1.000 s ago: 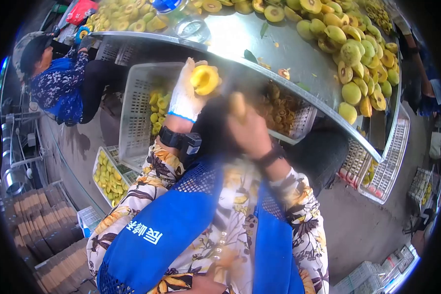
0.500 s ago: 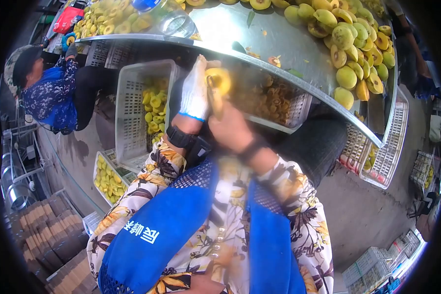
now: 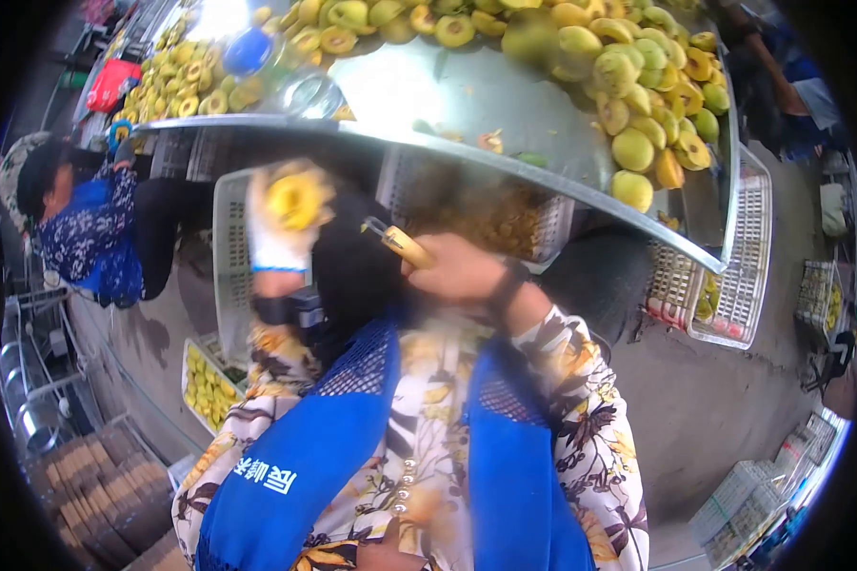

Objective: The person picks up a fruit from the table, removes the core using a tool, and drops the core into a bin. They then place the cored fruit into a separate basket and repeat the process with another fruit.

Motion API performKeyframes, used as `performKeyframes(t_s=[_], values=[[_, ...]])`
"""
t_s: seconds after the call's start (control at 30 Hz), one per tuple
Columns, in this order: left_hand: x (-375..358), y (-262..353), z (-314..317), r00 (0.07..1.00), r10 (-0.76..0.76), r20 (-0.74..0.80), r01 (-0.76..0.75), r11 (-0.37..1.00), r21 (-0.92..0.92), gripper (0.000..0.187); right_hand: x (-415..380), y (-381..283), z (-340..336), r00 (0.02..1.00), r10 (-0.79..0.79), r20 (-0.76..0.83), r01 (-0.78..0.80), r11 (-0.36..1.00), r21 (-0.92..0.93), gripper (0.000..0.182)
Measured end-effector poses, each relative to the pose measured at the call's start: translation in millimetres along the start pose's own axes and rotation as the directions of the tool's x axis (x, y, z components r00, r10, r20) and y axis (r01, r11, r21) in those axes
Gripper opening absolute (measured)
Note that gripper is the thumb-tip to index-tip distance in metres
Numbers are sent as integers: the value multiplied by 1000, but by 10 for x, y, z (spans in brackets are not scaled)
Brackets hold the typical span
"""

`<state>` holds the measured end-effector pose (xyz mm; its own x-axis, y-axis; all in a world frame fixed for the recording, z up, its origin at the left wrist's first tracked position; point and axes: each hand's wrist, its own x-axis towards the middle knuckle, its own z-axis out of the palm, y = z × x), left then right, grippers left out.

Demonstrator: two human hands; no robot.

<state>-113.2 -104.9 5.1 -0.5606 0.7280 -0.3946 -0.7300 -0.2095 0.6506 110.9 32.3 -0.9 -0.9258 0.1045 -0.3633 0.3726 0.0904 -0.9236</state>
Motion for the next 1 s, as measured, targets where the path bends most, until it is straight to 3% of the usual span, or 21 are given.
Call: performKeyframes(t_s=[0.03, 0.07, 0.1, 0.13, 0.23, 0.27, 0.33, 0.37, 0.4, 0.43, 0.47, 0.53, 0.57, 0.6, 0.63, 0.67, 0.7, 0.73, 0.8, 0.97, 1.0], values=[[-10, 133, -221, 974, 196, -114, -157, 946, 284, 47, -15, 128, 13, 996, -7, -84, -3, 993, -120, 24], [-35, 246, -374, 897, 410, -165, -258, 789, 557, 44, -39, 242, 29, 981, -34, -190, -35, 936, -349, 24], [-85, 400, -398, 847, 506, -160, -83, 423, 902, 40, -82, 302, 33, 954, -81, -288, -95, 831, -549, 26], [-82, 507, -343, 799, 594, -92, 150, -49, 987, 36, -133, 315, 23, 942, -63, -329, -122, 850, -512, 27], [137, 498, -19, 738, 586, 335, -161, -329, 930, 31, -229, 337, -8, 904, -70, -422, -133, 892, -433, 29], [289, 422, 177, 756, 545, 361, -263, -252, 931, 30, -245, 335, -3, 894, -27, -446, -174, 898, -403, 29], [577, 173, 764, 786, 416, 458, -334, -339, 880, 30, -267, 325, -43, 865, 51, -500, -251, 905, -343, 29], [899, 10, 864, 752, 336, 567, -428, -406, 808, 30, -317, 284, -71, 841, -14, -541, -200, 921, -334, 28], [1317, -168, 954, 492, 215, 843, -628, -583, 516, 32, -326, 315, -98, 834, 23, -551, -262, 896, -359, 28], [1389, -332, 1368, 550, 100, 829, -611, -628, 482, 36, -349, 408, -97, 803, -46, -594, -209, 912, -354, 30], [1361, -439, 1734, 621, 64, 781, -599, -603, 527, 43, -385, 527, -106, 767, -120, -631, -160, 916, -369, 33], [1860, -933, 1920, 504, 108, 857, -609, -660, 441, 49, -479, 697, -133, 770, -126, -626, -172, 903, -394, 39], [1983, -1086, 2080, 523, 46, 851, -628, -655, 421, 51, -461, 1013, -87, 789, -89, -608, -236, 870, -434, 43], [2115, -1208, 2197, 521, -20, 853, -657, -648, 386, 54, -494, 1123, -94, 752, -151, -642, -188, 884, -428, 40], [2296, -1408, 2233, 490, 55, 870, -655, -636, 409, 63, -528, 1227, -108, 710, -212, -671, -138, 893, -428, 38], [2229, -1433, 2376, 572, 107, 813, -597, -626, 502, 66, -676, 797, -220, 786, -69, -615, -279, 848, -451, 31], [2270, -1463, 2415, 607, 112, 787, -551, -655, 518, 68, -672, 838, -179, 637, -87, -766, -179, 950, -257, 31], [2310, -1493, 2393, 605, 110, 788, -513, -703, 492, 68, -688, 737, -201, 649, 6, -761, -210, 962, -171, 32], [2278, -1433, 2406, 638, 98, 764, -478, -727, 493, 62, -717, 608, -245, 691, 37, -722, -208, 967, -149, 36], [1965, -1145, 2243, 797, 138, 589, -492, -418, 764, 40, -608, 624, -351, 668, 116, -735, -287, 951, -111, 32], [2017, -1160, 2141, 808, 159, 568, -544, -171, 821, 42, -575, 661, -354, 672, 142, -727, -313, 944, -105, 32]])
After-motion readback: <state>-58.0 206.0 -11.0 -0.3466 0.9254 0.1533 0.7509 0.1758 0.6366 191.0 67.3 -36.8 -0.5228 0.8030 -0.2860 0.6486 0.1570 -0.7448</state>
